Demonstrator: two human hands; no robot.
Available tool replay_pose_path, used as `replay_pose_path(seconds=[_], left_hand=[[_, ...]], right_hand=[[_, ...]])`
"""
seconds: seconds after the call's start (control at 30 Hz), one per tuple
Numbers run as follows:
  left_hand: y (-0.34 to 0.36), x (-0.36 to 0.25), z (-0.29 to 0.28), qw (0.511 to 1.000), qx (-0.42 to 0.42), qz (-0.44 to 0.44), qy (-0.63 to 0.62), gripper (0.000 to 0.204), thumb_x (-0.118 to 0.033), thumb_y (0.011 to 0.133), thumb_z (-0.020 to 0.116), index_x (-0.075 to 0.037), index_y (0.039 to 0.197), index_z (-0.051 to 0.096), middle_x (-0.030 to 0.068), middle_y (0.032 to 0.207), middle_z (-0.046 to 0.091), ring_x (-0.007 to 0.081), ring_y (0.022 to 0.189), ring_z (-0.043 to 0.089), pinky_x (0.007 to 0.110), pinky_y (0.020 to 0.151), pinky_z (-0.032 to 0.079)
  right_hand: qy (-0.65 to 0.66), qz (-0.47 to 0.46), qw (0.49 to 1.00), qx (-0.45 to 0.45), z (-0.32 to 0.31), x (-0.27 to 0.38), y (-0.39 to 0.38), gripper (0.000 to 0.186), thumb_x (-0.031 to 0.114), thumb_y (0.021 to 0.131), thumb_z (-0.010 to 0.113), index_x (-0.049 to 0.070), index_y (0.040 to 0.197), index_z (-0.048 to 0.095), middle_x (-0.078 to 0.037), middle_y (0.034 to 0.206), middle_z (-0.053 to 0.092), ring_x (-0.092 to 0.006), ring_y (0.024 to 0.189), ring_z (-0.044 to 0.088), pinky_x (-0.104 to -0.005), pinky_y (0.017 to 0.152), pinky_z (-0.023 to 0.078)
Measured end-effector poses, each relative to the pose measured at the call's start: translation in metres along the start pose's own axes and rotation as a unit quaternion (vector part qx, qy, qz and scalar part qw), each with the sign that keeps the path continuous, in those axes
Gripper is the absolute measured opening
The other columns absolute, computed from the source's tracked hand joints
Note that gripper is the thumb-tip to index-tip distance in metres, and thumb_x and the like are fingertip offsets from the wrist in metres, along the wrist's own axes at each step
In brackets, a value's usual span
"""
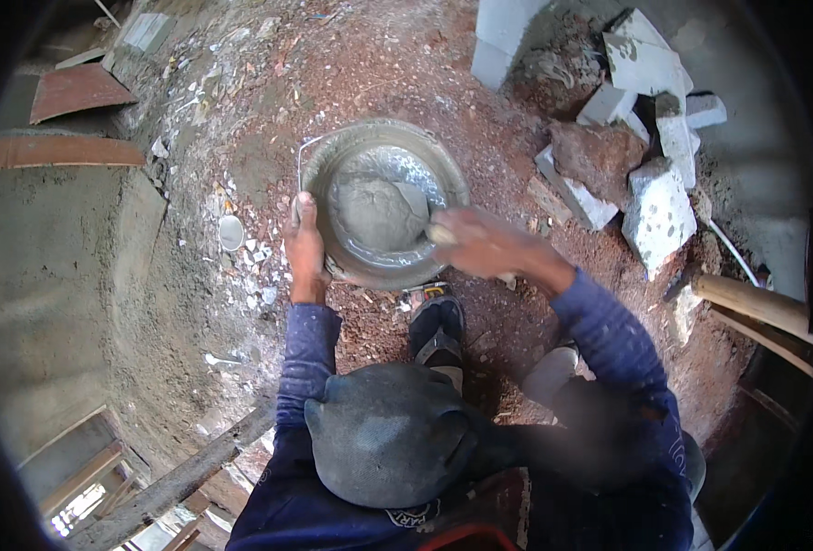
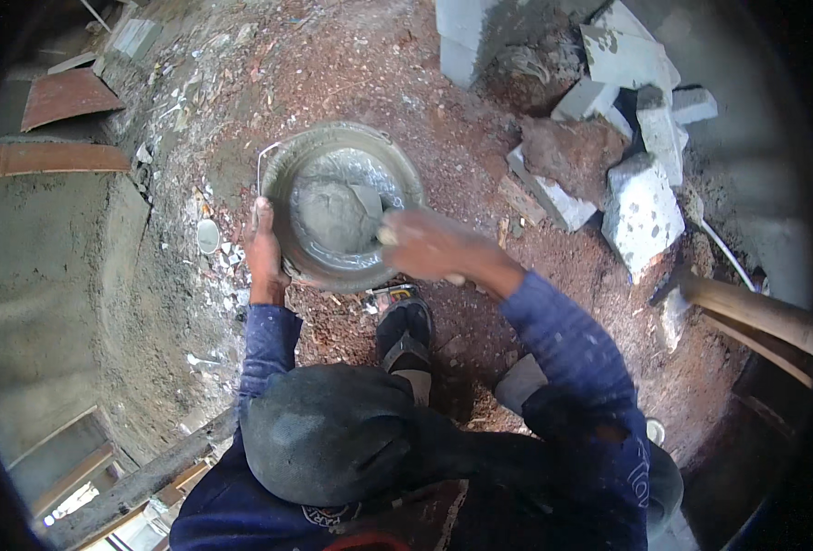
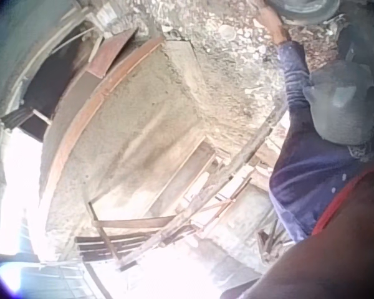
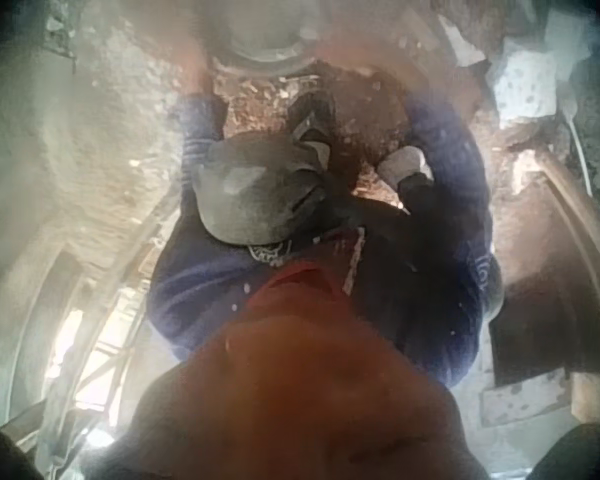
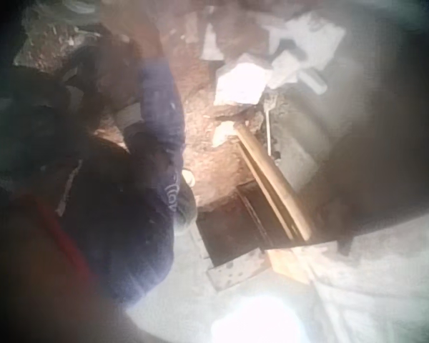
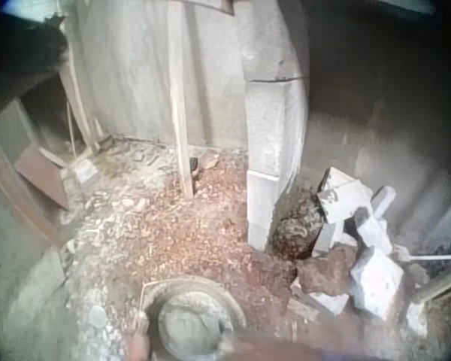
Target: The person scoops mortar from a bowl with a trowel and applies it onto the wall surface.
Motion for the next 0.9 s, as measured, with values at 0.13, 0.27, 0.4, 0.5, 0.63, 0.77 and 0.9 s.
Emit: replay_pose_path(seconds=[0.13, 0.27, 0.4, 0.5, 0.63, 0.77, 0.9], left_hand=[[0.0, 0.021, 0.001, 0.995, 0.031, -0.065, -0.062, 0.062, -0.045, 0.096, 0.055, 0.004, 0.134, 0.049, 0.0132, 0.127, 0.056, 0.0207, 0.111, 0.054, 0.032, 0.095, 0.044], [0.014, 0.045, 0.002, 0.987, 0.046, -0.103, -0.119, 0.068, -0.048, 0.091, 0.061, 0.0, 0.138, 0.047, 0.0121, 0.136, 0.051, 0.0231, 0.12, 0.052, 0.037, 0.102, 0.041], [0.03, 0.046, -0.005, 0.985, 0.086, -0.096, -0.111, 0.064, -0.045, 0.097, 0.053, 0.0, 0.141, 0.043, 0.0092, 0.14, 0.049, 0.0219, 0.125, 0.048, 0.035, 0.106, 0.038], [0.03, 0.05, 0.004, 0.985, 0.104, -0.09, -0.107, 0.063, -0.047, 0.098, 0.05, 0.002, 0.138, 0.046, 0.0119, 0.137, 0.052, 0.0239, 0.121, 0.052, 0.037, 0.105, 0.04], [0.04, 0.055, -0.02, 0.995, 0.045, -0.068, -0.06, 0.064, -0.046, 0.097, 0.05, 0.004, 0.137, 0.046, 0.0119, 0.134, 0.053, 0.0244, 0.12, 0.052, 0.036, 0.103, 0.04], [0.034, 0.046, -0.01, 0.995, 0.056, -0.066, -0.059, 0.061, -0.044, 0.098, 0.05, 0.003, 0.137, 0.046, 0.0121, 0.135, 0.053, 0.0248, 0.118, 0.054, 0.035, 0.102, 0.041], [0.046, 0.056, -0.017, 0.994, 0.068, -0.055, -0.058, 0.066, -0.049, 0.096, 0.052, 0.002, 0.137, 0.047, 0.0124, 0.134, 0.054, 0.0253, 0.118, 0.054, 0.036, 0.101, 0.041]], right_hand=[[-0.148, -0.054, 0.976, -0.151, 0.003, -0.003, -0.014, 0.049, 0.034, 0.089, 0.056, -0.001, 0.123, 0.054, -0.027, 0.118, 0.059, -0.0397, 0.105, 0.061, -0.0437, 0.093, 0.048], [-0.043, -0.031, 0.994, -0.097, 0.007, -0.007, -0.005, 0.044, 0.031, 0.091, 0.056, -0.003, 0.119, 0.054, -0.024, 0.109, 0.062, -0.0373, 0.096, 0.064, -0.0436, 0.083, 0.051], [0.342, 0.054, 0.938, 0.004, 0.003, 0.011, -0.024, 0.028, 0.019, 0.091, 0.057, 0.001, 0.112, 0.055, -0.006, 0.083, 0.061, -0.0189, 0.063, 0.061, -0.0315, 0.053, 0.052], [0.644, -0.03, 0.764, -0.031, -0.011, -0.001, -0.034, 0.042, 0.007, 0.087, 0.057, 0.004, 0.126, 0.044, -0.005, 0.085, 0.052, -0.011, 0.06, 0.05, -0.0244, 0.045, 0.044], [0.692, -0.218, 0.65, -0.228, -0.1, 0.01, -0.111, 0.048, 0.0, 0.084, 0.052, 0.007, 0.129, 0.038, -0.006, 0.085, 0.049, -0.0126, 0.062, 0.05, -0.0261, 0.047, 0.045], [0.573, -0.219, 0.571, -0.546, -0.162, -0.034, -0.181, 0.058, -0.004, 0.085, 0.051, 0.006, 0.136, 0.026, -0.01, 0.09, 0.052, -0.0139, 0.062, 0.055, -0.0306, 0.048, 0.051], [0.494, -0.105, 0.456, -0.733, -0.205, -0.098, -0.166, 0.062, 0.004, 0.088, 0.055, 0.004, 0.138, 0.02, -0.014, 0.091, 0.054, -0.0168, 0.063, 0.057, -0.0317, 0.05, 0.052]])
Point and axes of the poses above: each hand's wrist, its own y-axis towards the middle knuckle, its own z-axis out of the palm, x = y × z, the point moved 10 cm from there along y, towards the middle knuckle
